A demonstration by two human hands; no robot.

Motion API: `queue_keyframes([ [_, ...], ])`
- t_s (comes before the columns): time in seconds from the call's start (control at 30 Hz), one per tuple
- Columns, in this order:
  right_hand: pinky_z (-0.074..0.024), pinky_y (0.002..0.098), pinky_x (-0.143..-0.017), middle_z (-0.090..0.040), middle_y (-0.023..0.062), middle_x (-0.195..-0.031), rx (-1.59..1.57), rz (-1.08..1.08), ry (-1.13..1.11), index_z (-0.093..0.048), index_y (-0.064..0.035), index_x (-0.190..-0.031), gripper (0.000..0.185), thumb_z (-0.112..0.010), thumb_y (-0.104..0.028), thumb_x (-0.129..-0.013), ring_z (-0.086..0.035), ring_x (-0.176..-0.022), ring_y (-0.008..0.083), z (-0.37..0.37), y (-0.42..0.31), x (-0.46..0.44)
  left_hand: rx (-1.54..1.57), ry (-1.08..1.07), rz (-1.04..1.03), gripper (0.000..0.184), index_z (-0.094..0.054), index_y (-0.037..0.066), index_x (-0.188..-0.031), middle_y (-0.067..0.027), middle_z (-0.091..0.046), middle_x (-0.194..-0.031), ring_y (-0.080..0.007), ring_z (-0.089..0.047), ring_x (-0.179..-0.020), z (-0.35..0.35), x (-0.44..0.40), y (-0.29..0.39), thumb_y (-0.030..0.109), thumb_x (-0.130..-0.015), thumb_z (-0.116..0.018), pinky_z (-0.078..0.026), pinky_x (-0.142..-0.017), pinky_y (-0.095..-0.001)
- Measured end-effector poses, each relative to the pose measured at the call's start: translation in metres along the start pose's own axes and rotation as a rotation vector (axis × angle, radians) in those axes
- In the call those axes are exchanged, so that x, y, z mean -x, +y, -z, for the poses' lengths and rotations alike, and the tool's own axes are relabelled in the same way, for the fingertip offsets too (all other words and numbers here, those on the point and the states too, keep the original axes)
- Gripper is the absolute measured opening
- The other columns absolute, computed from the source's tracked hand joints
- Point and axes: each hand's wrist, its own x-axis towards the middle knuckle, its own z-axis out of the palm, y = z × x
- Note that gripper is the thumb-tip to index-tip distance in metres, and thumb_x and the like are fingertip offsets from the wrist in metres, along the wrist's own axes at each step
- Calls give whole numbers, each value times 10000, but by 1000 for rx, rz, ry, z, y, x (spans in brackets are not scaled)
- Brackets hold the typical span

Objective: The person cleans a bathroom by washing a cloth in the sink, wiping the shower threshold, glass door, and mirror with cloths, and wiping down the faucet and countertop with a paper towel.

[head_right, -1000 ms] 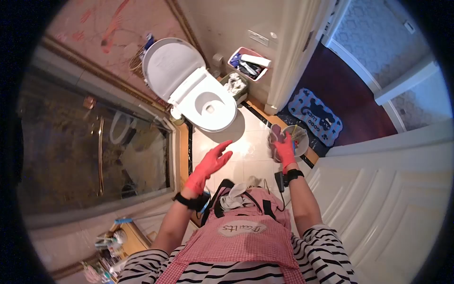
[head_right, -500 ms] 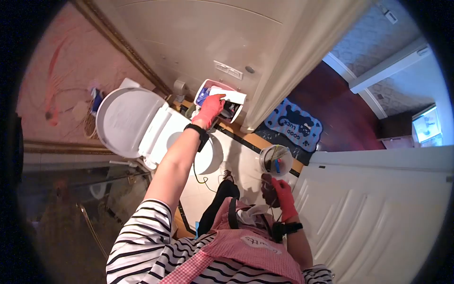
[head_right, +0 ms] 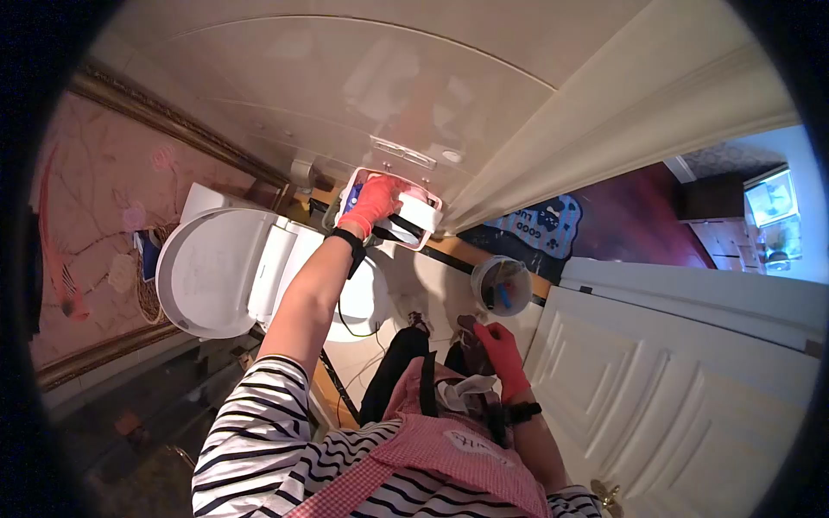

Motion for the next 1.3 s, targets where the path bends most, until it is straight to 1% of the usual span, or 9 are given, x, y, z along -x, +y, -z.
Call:
queue_keyframes([
  [0.17,-433,259,-676,-604,57,-833,-87,92,-27,-615,-43,-971,341,-637,-356,-837,-541,-745,120,-28,-24,-27,-164,-119,-80,406,-661,231,-1074,-84,-620,-1089,-247,-531,-1092,-8,-4,2,381,-698,-689,-282,-1012,-472],
  [0.4,-455,268,-701,-596,57,-876,-118,110,-214,-571,-95,-1163,384,-616,-327,-860,-551,-788,130,-48,-35,-69,182,41,-199,189,-691,126,-796,-93,-655,-846,-299,-594,-893,-7,-11,3,125,-612,-734,-475,-765,-371],
  [0.53,-457,261,-710,-606,71,-933,-212,76,-285,-578,-89,-1160,387,-592,-349,-875,-557,-814,119,-53,-44,-91,177,139,-196,158,-678,109,-832,-99,-651,-876,-284,-596,-888,21,4,21,119,-677,-707,-473,-766,-363],
  [0.63,-456,263,-738,-626,73,-985,-701,-193,-490,-603,-75,-1119,389,-562,-385,-886,-573,-840,136,-54,-59,-108,541,156,119,147,-645,88,-912,-90,-638,-881,-227,-593,-848,37,29,36,113,-767,-644,-463,-760,-321],
  [0.7,-465,281,-780,-626,73,-1016,-252,224,-254,-568,-31,-1158,371,-510,-317,-928,-573,-906,135,-64,-53,-139,723,97,209,166,-612,78,-989,-48,-610,-868,-151,-555,-815,45,48,33,121,-833,-574,-443,-743,-267],
  [0.9,-503,397,-751,-570,186,-1148,624,509,87,-455,-151,-1288,552,-635,-304,-789,-612,-907,331,-85,-130,-155,848,113,353,275,-611,117,-1123,-7,-589,-862,-84,-499,-732,34,119,22,99,-875,-492,-432,-688,-236],
  [1.03,-509,417,-742,-565,143,-1154,840,918,181,-451,-164,-1286,595,-663,-307,-750,-618,-885,323,-104,-124,-200,571,390,374,488,-557,73,-1203,-204,-593,-1114,-305,-557,-1019,21,125,29,317,-798,-681,-431,-889,-353],
  [1.23,-498,412,-750,-618,117,-1036,937,831,109,-506,-119,-1180,494,-665,-312,-754,-608,-913,298,-130,-147,-219,378,464,747,833,-507,-12,-1234,-228,-586,-1136,-369,-558,-1058,14,111,20,515,-642,-762,-449,-877,-376],
  [1.3,-492,417,-755,-633,109,-994,1020,794,16,-512,-100,-1131,483,-675,-337,-744,-613,-909,298,-137,-154,-227,309,105,848,875,-533,-9,-1208,-224,-618,-1069,-346,-593,-1007,13,102,12,616,-625,-715,-469,-848,-367],
])
